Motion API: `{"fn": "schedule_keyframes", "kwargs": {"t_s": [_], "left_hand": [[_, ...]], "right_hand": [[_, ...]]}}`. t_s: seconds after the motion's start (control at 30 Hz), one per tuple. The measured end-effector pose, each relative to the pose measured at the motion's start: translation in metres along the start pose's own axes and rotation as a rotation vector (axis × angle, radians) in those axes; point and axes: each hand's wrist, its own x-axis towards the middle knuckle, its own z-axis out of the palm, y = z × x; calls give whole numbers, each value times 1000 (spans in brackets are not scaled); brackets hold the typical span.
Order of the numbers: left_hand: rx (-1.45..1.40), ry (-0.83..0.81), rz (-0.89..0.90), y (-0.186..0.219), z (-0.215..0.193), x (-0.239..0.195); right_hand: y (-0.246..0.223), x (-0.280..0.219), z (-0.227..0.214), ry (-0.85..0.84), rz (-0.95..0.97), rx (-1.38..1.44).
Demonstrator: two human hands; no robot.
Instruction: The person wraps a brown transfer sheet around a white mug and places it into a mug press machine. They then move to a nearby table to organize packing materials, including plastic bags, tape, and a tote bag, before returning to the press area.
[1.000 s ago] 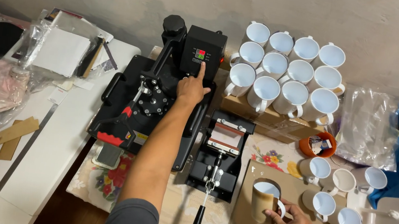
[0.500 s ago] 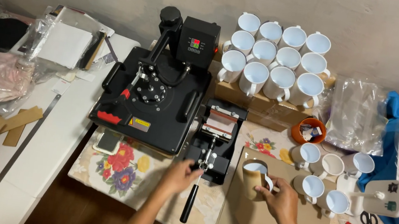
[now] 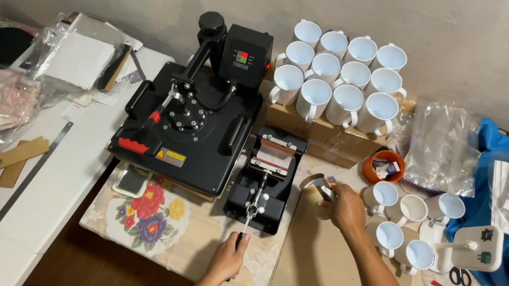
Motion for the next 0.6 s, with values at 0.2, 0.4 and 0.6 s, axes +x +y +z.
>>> {"fn": "schedule_keyframes", "kwargs": {"t_s": [0.2, 0.4, 0.6], "left_hand": [[101, 166, 243, -39, 25, 33], [74, 102, 258, -53, 31, 41], [30, 57, 340, -60, 27, 48]], "right_hand": [[-17, 33, 7, -54, -78, -151], [-29, 53, 14, -97, -68, -275], [-36, 66, 20, -147, -82, -314]]}}
